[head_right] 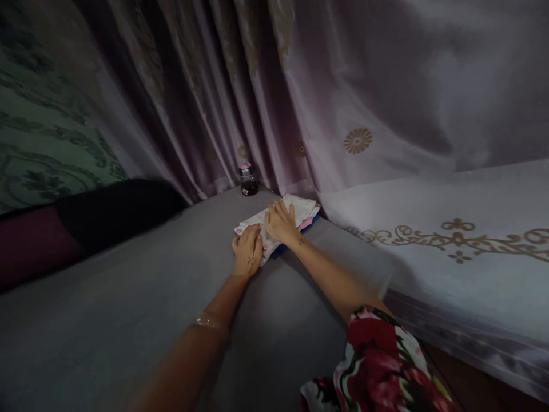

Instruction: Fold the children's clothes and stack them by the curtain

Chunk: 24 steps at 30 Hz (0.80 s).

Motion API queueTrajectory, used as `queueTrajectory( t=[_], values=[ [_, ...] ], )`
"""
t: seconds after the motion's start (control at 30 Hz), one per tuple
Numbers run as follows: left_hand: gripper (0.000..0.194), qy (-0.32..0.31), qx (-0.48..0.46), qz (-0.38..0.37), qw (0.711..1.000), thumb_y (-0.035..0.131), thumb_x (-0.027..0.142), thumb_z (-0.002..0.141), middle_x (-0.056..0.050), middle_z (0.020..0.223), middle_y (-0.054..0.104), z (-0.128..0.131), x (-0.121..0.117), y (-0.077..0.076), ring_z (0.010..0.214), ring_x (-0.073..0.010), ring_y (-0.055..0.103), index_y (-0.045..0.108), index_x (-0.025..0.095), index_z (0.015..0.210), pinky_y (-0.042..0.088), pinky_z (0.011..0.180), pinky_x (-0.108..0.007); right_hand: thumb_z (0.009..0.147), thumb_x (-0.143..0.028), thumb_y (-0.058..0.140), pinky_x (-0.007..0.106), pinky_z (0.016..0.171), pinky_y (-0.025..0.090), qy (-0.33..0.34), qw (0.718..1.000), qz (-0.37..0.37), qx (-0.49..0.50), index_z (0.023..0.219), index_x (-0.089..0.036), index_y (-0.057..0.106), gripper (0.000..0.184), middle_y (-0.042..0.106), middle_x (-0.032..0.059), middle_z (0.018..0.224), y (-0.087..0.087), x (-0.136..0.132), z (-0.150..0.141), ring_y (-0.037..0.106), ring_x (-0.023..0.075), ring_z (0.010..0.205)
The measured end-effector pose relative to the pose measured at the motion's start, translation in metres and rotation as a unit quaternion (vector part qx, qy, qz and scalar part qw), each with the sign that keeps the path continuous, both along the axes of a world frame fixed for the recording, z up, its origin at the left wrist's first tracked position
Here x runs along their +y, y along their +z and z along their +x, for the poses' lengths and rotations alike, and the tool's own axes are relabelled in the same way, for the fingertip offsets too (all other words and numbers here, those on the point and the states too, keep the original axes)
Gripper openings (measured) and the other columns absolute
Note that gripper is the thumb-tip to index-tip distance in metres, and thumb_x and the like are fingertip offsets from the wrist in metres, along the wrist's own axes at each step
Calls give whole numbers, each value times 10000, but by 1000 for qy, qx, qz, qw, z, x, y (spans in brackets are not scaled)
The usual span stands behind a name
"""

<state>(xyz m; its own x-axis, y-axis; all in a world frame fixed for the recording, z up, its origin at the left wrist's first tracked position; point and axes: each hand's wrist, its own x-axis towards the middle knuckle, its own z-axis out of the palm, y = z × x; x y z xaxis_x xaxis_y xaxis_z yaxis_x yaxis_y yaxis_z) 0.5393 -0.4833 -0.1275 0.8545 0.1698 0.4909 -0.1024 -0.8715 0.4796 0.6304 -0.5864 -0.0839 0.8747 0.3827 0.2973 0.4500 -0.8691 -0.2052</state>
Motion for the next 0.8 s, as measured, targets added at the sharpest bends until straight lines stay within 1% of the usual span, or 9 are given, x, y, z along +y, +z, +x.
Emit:
queueTrajectory(
  t=[0.03, 0.1, 0.2, 0.27, 0.4, 0.53, 0.6, 0.7, 0.8],
  values=[
    [413, -22, -5, 29, 999, 301, 285, 956, -88, 1387, 513, -1, -2, 1, 1332, -204, 396, 492, 225, 1317, 241, 1095, -467, 972, -328, 203, 518, 1125, 92, -23, 1000, -6, -10, 1395, -117, 407, 514, 321, 139, 1509, -1, -5, 3, 207, 264, 1406],
    [391, -53, -3, 71, 996, 323, 314, 961, -69, 1408, 494, -2, -4, 2, 1353, -210, 364, 519, 259, 1294, 218, 1102, -483, 970, -349, 217, 532, 1119, 105, -49, 998, -28, 11, 1408, -110, 396, 530, 299, 150, 1518, -5, -15, 8, 198, 287, 1407],
    [380, -63, 12, 94, 994, 331, 317, 962, -60, 1424, 475, -3, -5, 2, 1357, -213, 358, 533, 288, 1283, 215, 1101, -499, 971, -366, 205, 525, 1121, 111, -59, 996, -48, 44, 1425, -112, 376, 548, 311, 153, 1512, -15, -23, 11, 214, 290, 1402],
    [385, -63, 17, 100, 993, 325, 311, 964, -60, 1432, 465, -3, -6, 3, 1360, -212, 352, 526, 295, 1293, 216, 1100, -505, 970, -375, 202, 521, 1124, 103, -58, 996, -49, 52, 1428, -116, 373, 553, 307, 151, 1513, -17, -24, 13, 217, 291, 1401],
    [410, -85, 7, 127, 988, 328, 319, 967, -58, 1465, 422, -4, -7, 2, 1384, -219, 311, 481, 311, 1347, 201, 1111, -510, 974, -393, 173, 550, 1103, 127, -65, 995, -44, 66, 1403, -132, 403, 552, 325, 159, 1500, -8, -25, 27, 241, 300, 1387],
    [418, -121, 9, 153, 981, 336, 365, 967, -51, 1480, 400, -3, -10, 2, 1391, -234, 296, 464, 325, 1364, 202, 1112, -523, 975, -410, 178, 573, 1089, 104, -131, 990, -41, 8, 1408, -136, 391, 555, 303, 168, 1505, 0, -39, 51, 206, 328, 1389],
    [415, -135, 16, 157, 978, 334, 379, 968, -50, 1482, 397, -3, -10, 2, 1387, -236, 302, 467, 327, 1358, 219, 1104, -527, 971, -421, 202, 561, 1073, 155, -155, 987, -44, 24, 1412, -133, 387, 558, 339, 176, 1481, -2, -48, 60, 246, 346, 1366],
    [408, -144, 17, 154, 977, 343, 375, 966, -54, 1481, 398, -2, -9, 2, 1384, -243, 306, 474, 323, 1349, 236, 1095, -536, 965, -413, 214, 529, 1038, 241, -159, 985, -42, 51, 1404, -135, 394, 550, 415, 177, 1429, -9, -56, 66, 308, 349, 1327],
    [405, -150, 16, 152, 977, 353, 370, 963, -60, 1479, 399, -2, -8, 2, 1384, -245, 307, 478, 318, 1345, 240, 1093, -539, 960, -397, 220, 523, 1030, 256, -163, 985, -42, 41, 1395, -143, 403, 537, 428, 171, 1421, -14, -57, 65, 322, 345, 1315]
  ],
)
